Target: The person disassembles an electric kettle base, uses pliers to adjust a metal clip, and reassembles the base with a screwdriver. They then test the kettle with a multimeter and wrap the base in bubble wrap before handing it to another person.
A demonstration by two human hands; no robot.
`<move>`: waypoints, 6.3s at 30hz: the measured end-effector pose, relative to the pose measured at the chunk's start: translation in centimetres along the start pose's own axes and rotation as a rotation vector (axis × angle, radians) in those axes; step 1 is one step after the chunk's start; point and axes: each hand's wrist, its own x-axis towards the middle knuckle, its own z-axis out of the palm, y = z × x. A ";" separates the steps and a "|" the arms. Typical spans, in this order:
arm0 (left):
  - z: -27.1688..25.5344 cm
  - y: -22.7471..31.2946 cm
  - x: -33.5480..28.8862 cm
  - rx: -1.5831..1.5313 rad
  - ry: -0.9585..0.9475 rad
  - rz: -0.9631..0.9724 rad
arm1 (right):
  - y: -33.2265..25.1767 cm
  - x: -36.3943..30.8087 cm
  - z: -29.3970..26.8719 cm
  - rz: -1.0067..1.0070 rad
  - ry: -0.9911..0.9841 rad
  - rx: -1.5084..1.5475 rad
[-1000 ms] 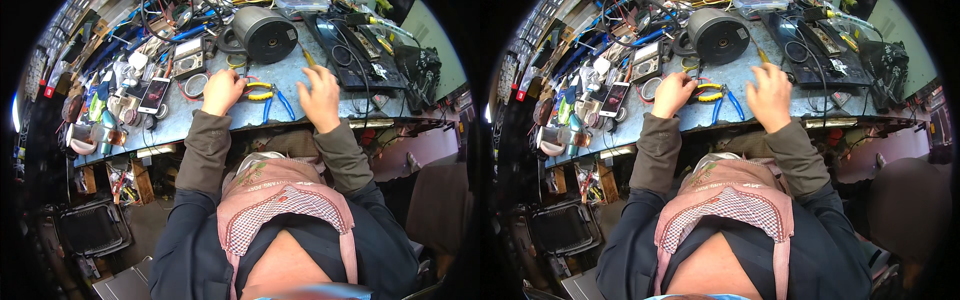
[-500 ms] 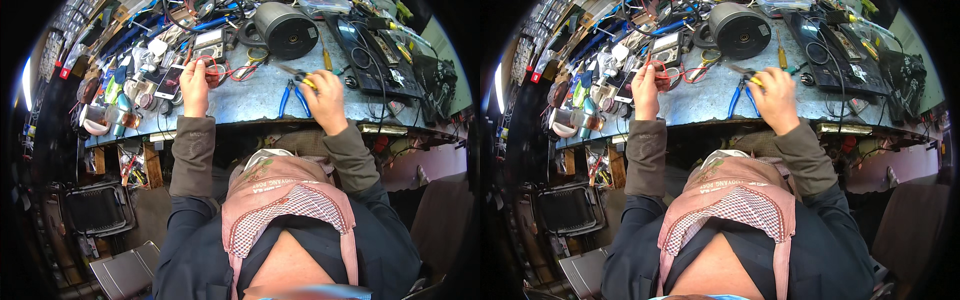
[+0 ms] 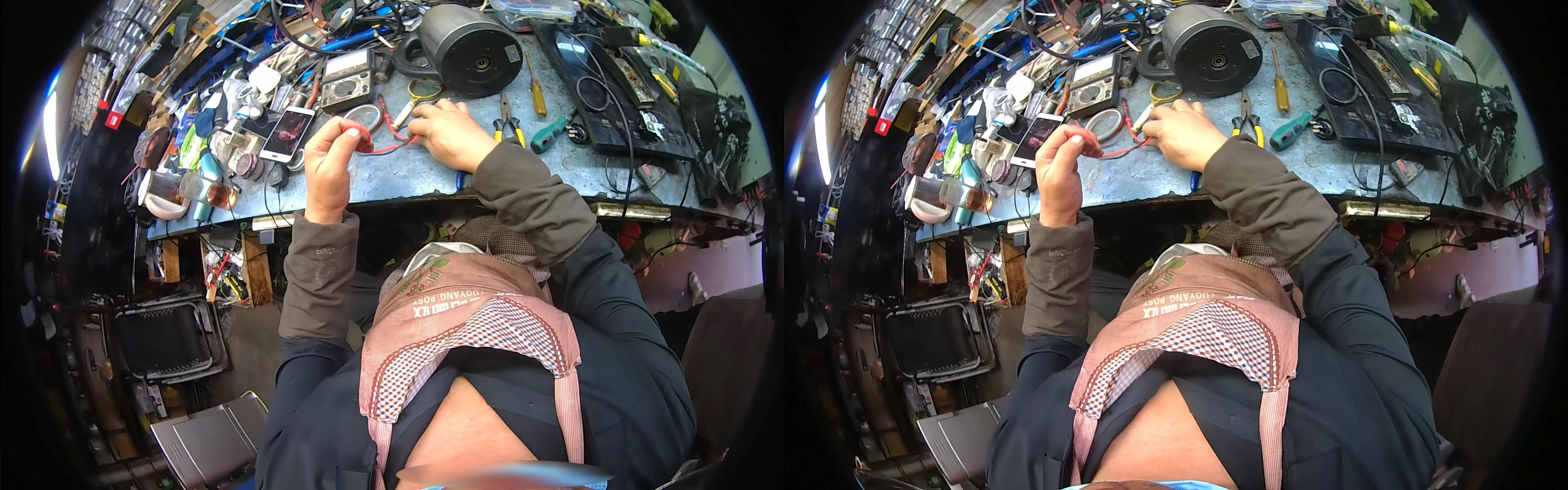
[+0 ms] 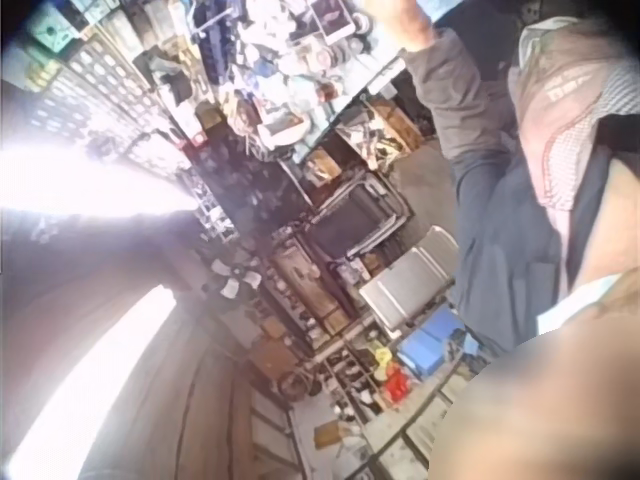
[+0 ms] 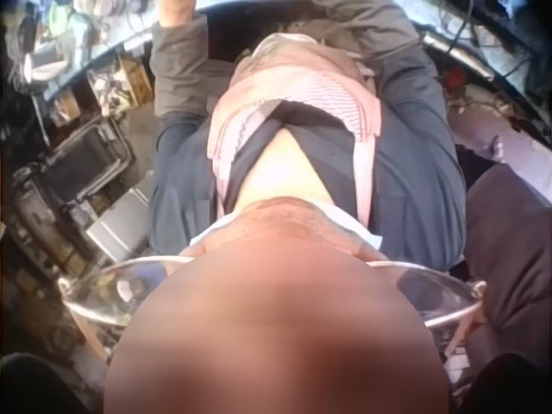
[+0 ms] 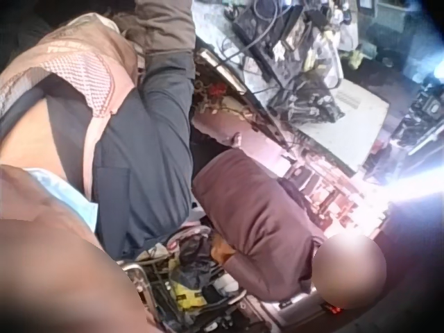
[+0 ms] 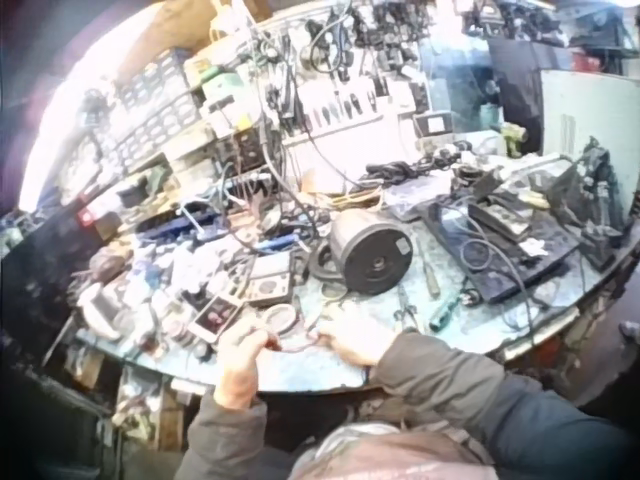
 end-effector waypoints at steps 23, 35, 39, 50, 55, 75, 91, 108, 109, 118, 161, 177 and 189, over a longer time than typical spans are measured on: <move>2.4 -3.7 5.2 0.682 -0.628 -0.121 | -3.8 -1.2 -4.3 0.085 0.331 0.412; 1.3 0.2 0.8 0.006 -0.266 -0.078 | -1.5 -2.9 -5.6 0.054 -0.082 0.426; 2.0 1.2 0.6 -0.049 -0.306 -0.064 | -3.2 -1.6 -3.1 0.149 0.227 0.312; -5.4 -6.7 7.1 0.074 0.068 -0.075 | -1.1 -1.0 -2.3 0.098 0.674 0.966; -5.3 -12.3 11.3 1.234 0.440 -0.005 | 1.9 -1.5 -2.0 0.363 0.180 1.147; -5.8 -16.3 11.7 1.028 0.452 0.135 | 2.7 -2.2 -5.4 0.440 0.845 0.412; -2.3 -13.3 12.3 1.019 0.482 0.419 | 5.4 -0.6 -4.7 0.469 1.041 0.879; 7.2 -14.9 25.0 1.172 -0.023 -0.383 | 8.3 2.1 -3.9 0.534 1.152 0.974; 7.3 -15.0 24.8 1.172 -0.012 -0.380 | 8.3 2.1 -4.0 0.519 1.162 0.980; 7.7 -14.1 24.2 1.200 0.003 -0.373 | 8.4 2.3 -4.5 0.558 1.116 0.933; 8.4 -16.5 24.4 1.212 0.220 -0.300 | 9.0 2.2 -4.7 0.570 1.126 1.029; 8.2 -17.0 24.5 1.187 0.171 -0.240 | 9.2 2.2 -4.6 0.571 1.124 1.041; 8.1 -16.9 24.3 1.187 0.233 -0.242 | 9.1 2.2 -4.8 0.583 1.132 1.024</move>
